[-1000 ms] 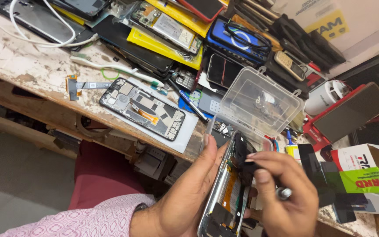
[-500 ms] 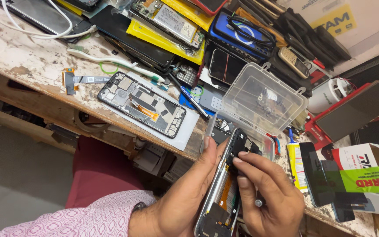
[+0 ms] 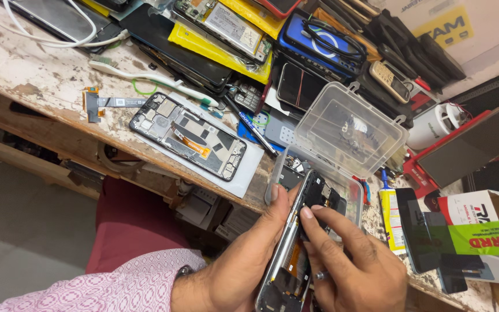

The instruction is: The person disassembles a mobile phone using a screwdriver, handles the internal circuit board and screen assemblies, and moves components around the cluttered workbench.

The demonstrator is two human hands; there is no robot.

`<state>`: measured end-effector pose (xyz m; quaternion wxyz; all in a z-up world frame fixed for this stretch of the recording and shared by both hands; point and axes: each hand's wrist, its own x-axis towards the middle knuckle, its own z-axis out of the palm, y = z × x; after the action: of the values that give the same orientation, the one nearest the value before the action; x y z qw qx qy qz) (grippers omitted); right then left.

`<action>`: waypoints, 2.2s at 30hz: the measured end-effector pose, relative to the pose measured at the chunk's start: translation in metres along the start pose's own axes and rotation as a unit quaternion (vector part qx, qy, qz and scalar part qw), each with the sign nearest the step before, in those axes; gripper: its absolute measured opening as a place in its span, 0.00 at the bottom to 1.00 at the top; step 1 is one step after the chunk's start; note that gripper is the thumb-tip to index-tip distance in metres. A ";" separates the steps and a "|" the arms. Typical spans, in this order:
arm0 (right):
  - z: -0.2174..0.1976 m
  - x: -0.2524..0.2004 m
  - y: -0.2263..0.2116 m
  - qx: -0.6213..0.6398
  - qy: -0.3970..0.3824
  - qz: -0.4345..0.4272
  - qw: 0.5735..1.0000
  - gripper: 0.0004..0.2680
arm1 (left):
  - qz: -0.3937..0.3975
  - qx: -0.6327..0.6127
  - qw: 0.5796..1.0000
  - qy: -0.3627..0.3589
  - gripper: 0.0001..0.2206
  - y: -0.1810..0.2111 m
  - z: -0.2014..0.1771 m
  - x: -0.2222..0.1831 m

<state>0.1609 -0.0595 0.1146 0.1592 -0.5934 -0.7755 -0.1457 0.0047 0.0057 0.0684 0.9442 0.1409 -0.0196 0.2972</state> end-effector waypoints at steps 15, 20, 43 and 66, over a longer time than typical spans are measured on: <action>-0.003 0.001 0.007 -0.073 -0.029 -0.132 0.988 0.22 | 0.041 0.178 0.983 -0.001 0.32 -0.002 -0.010 -0.002; -0.001 0.001 0.006 -0.023 0.006 -0.075 0.997 0.22 | 0.034 0.089 0.995 -0.034 0.33 0.001 -0.008 -0.002; 0.009 0.003 0.023 0.197 0.225 0.247 0.922 0.06 | 0.003 0.088 0.996 0.027 0.40 -0.003 -0.042 -0.003; 0.015 -0.039 0.116 0.112 -0.004 0.292 0.950 0.10 | -0.031 0.101 0.988 0.114 0.35 0.024 -0.083 -0.037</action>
<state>0.2815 -0.0575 0.0890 0.2569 -0.7731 -0.5799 -0.0027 -0.0431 0.0275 -0.0095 0.9298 0.2015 0.1229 0.2825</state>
